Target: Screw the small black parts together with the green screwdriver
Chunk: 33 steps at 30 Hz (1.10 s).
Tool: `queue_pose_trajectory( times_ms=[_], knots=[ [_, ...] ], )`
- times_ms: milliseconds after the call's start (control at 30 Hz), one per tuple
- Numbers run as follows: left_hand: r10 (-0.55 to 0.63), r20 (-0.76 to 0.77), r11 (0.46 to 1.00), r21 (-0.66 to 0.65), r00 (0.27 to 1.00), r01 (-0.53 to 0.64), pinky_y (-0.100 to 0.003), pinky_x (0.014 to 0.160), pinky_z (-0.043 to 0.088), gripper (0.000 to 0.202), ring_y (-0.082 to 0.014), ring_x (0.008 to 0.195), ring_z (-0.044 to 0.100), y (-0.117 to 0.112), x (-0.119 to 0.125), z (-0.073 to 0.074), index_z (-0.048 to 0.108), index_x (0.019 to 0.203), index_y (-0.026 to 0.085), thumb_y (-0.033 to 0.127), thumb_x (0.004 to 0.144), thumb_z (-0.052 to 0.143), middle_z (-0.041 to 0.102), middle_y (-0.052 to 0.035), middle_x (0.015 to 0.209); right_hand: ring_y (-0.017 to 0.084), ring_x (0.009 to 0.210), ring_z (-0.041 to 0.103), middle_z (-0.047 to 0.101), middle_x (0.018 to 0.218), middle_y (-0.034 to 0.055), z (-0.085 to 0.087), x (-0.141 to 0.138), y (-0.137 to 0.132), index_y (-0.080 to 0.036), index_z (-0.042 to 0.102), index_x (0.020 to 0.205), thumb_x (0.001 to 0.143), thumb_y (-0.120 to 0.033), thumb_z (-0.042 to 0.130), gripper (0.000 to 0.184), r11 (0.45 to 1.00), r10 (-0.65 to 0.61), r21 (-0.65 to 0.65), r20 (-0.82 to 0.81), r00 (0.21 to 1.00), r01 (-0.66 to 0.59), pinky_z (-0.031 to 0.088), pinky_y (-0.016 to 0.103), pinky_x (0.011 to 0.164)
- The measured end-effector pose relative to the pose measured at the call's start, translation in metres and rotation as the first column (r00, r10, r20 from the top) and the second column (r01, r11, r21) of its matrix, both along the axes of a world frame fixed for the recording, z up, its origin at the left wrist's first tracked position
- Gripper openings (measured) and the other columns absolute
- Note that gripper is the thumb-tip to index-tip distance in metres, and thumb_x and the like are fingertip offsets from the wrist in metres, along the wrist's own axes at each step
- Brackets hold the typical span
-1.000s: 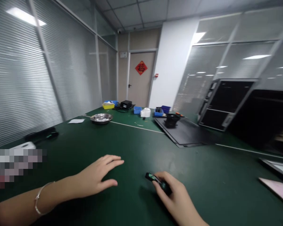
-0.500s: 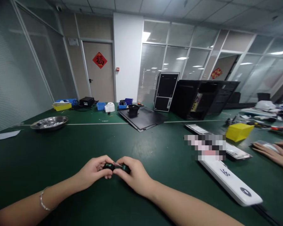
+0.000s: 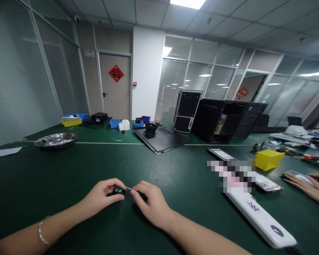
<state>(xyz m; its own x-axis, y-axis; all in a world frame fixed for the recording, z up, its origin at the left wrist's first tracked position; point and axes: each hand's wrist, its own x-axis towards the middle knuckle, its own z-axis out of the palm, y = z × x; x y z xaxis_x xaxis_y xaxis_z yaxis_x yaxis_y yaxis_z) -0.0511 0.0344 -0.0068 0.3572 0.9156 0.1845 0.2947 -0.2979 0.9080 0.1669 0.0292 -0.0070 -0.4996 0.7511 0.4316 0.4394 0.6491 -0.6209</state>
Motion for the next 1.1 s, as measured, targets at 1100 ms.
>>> queue_pose_trajectory(
  times_ms=[1100],
  knots=[
    [-0.045, 0.051, 0.998, -0.047, 0.998, 0.047, -0.032, 0.075, 0.051, 0.015, -0.0218, 0.08, 0.064, -0.004, 0.001, -0.001, 0.078, 0.085, 0.02, 0.025, 0.07, 0.076, 0.064, -0.0021, 0.081, 0.013, 0.063, 0.056, 0.06, 0.068, 0.0012, 0.002, -0.002, -0.007, -0.018, 0.065, 0.077, 0.095, -0.025, 0.049, 0.025, 0.996, 0.003, 0.082, 0.168, 0.986, -0.017, 0.041, 0.022, 0.061]
  ],
)
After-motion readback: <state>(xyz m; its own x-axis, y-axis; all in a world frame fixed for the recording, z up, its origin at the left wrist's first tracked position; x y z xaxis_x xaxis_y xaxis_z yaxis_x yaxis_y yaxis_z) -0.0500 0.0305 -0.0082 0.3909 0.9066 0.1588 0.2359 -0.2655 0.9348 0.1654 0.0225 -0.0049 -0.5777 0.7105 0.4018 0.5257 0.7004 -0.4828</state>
